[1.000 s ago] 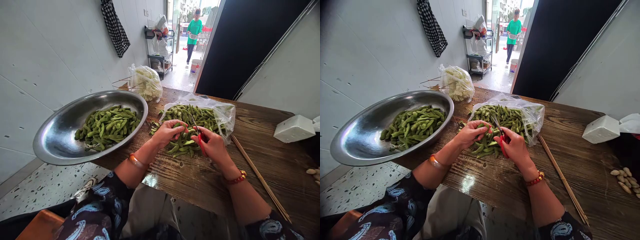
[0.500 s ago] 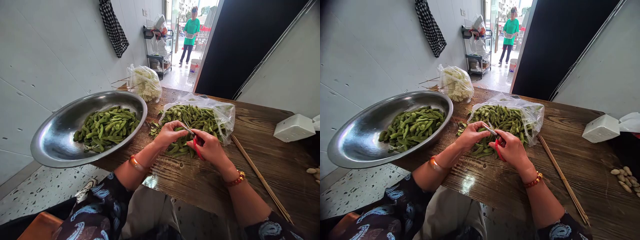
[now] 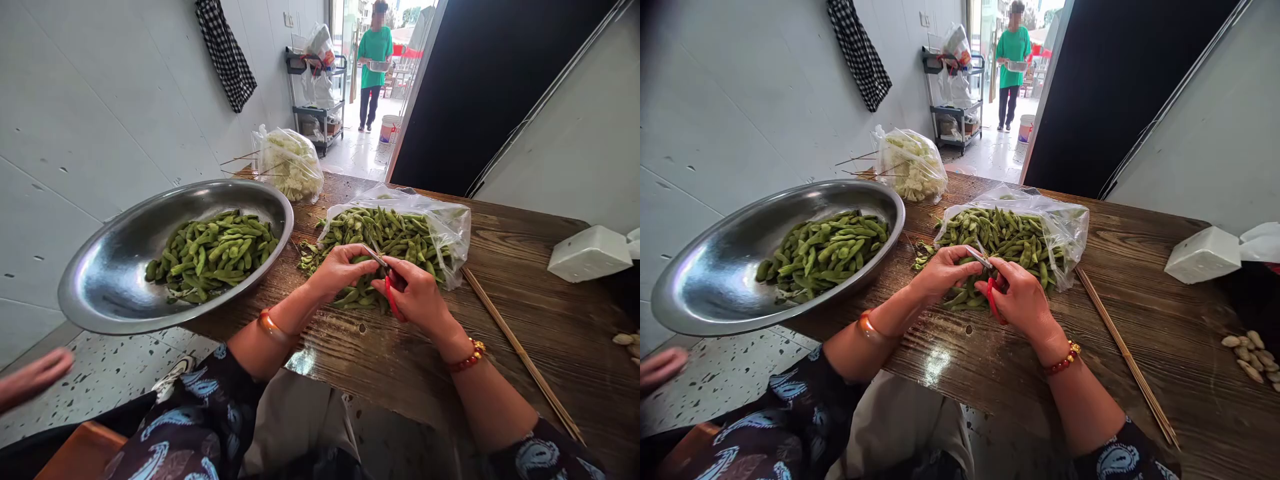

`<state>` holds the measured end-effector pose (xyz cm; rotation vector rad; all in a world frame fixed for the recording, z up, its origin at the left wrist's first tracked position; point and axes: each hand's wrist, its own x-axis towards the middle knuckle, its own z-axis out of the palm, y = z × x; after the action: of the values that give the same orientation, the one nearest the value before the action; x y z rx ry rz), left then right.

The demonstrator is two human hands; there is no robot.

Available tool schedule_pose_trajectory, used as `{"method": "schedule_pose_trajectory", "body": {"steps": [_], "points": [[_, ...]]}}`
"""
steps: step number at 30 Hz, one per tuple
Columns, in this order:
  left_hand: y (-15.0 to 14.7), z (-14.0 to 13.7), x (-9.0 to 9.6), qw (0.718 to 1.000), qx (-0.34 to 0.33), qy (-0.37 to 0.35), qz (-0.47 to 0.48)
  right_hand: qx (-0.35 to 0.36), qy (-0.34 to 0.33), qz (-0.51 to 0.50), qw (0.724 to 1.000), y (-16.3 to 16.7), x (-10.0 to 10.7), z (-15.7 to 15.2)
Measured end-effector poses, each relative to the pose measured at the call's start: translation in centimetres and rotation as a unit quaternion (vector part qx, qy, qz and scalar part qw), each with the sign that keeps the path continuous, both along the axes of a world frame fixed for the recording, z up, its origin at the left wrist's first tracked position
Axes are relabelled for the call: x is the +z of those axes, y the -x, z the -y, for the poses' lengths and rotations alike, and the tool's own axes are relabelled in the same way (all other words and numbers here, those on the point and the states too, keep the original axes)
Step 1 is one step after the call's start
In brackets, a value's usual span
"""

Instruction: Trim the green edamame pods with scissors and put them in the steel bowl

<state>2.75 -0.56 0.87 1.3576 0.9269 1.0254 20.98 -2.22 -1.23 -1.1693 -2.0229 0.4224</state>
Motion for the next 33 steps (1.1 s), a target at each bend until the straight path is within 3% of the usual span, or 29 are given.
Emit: {"method": "schedule_pose_trajectory", "body": {"steps": [10, 17, 27, 33], "points": [[0.3, -0.4, -0.1, 0.999, 0.027, 0.022, -0.008, 0.006, 0.022, -0.005, 1.000, 0.0, 0.1, -0.1], [0.5, -1.0, -0.5, 0.986, 0.054, 0.075, 0.135, -0.052, 0.071, -0.056, 0.995, -0.3, 0.8, -0.4], [0.6, -0.9, -0.1, 0.978, 0.025, 0.086, 0.187, -0.038, 0.066, -0.048, 0.996, -0.3, 0.5, -0.4], [0.2, -0.6, -0.4, 0.987, -0.004, 0.055, 0.148, -0.011, 0.052, -0.035, 0.998, -0.1, 0.2, -0.2]]}}
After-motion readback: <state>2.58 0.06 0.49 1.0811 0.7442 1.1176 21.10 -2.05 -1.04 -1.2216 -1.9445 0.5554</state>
